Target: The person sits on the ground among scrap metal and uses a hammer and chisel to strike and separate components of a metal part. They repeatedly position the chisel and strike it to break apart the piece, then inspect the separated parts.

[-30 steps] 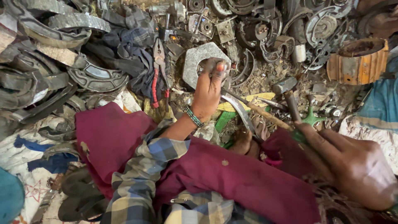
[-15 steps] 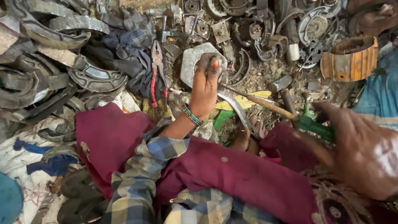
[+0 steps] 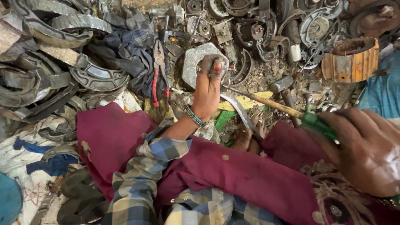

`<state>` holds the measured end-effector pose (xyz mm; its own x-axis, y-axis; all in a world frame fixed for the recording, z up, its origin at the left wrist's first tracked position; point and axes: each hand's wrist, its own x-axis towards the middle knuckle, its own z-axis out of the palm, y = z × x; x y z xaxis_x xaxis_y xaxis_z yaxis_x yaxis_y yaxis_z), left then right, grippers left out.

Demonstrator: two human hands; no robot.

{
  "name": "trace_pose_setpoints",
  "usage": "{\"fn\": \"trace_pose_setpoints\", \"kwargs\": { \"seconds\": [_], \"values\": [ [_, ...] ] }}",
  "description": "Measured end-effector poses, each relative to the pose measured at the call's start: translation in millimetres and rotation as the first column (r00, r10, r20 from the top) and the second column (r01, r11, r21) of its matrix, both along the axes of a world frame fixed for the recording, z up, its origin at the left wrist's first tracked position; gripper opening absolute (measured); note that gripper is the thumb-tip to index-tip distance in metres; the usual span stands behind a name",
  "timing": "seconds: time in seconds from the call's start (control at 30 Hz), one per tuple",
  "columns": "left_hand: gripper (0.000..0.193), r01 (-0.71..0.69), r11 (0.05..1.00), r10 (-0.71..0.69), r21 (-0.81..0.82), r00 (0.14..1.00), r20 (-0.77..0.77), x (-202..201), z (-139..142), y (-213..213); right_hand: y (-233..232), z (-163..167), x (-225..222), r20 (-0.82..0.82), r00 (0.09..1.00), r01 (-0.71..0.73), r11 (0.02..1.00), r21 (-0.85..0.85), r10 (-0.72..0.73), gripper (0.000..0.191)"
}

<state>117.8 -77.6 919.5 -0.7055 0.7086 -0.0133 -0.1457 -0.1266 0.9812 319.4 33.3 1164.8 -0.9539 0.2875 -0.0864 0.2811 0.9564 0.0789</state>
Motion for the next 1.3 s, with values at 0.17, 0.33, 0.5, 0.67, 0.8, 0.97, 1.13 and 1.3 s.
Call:
{"fn": "trace_pose_setpoints", "kwargs": {
  "seconds": [0.17, 0.33, 0.5, 0.67, 0.8, 0.97, 1.13, 1.3],
  "values": [
    [0.045, 0.036, 0.998, -0.043, 0.060, 0.991, 0.126, 4, -1, 1, 1, -1, 5, -0.098, 0.990, -0.093, 0.995, 0.048, 0.097, 0.032],
    [0.042, -0.003, 0.997, -0.006, 0.083, 0.993, 0.117, 2, -3, 2, 0, -3, 6, 0.116, 0.993, 0.018, 0.992, 0.128, -0.033, 0.057],
    [0.042, 0.003, 0.992, -0.025, 0.127, 0.985, 0.173, -1, -1, 0, 3, -7, 2, 0.346, 0.931, 0.030, 0.969, 0.246, -0.117, 0.043],
    [0.044, -0.017, 0.987, -0.023, 0.158, 0.969, 0.244, -2, 4, 0, 0, -6, 1, 0.152, 0.988, 0.030, 0.997, 0.064, -0.040, 0.036],
    [0.045, -0.005, 0.992, -0.019, 0.125, 0.982, 0.190, -3, 7, -2, -1, -3, 3, 0.004, 0.998, -0.067, 0.993, 0.098, 0.067, 0.033],
    [0.045, 0.010, 0.983, -0.047, 0.181, 0.978, 0.202, -6, 10, -4, 2, -8, 1, -0.043, 0.991, -0.123, 0.983, 0.139, 0.130, 0.035],
    [0.041, -0.001, 0.991, -0.021, 0.131, 0.986, 0.164, -10, 12, -6, 3, -13, -1, 0.547, 0.768, 0.342, 0.936, 0.089, -0.333, 0.038],
    [0.039, -0.030, 0.964, -0.024, 0.264, 0.979, 0.200, -12, 15, -5, 5, -16, 2, 0.383, 0.908, 0.181, 0.984, 0.004, -0.168, 0.035]
  ]
}}
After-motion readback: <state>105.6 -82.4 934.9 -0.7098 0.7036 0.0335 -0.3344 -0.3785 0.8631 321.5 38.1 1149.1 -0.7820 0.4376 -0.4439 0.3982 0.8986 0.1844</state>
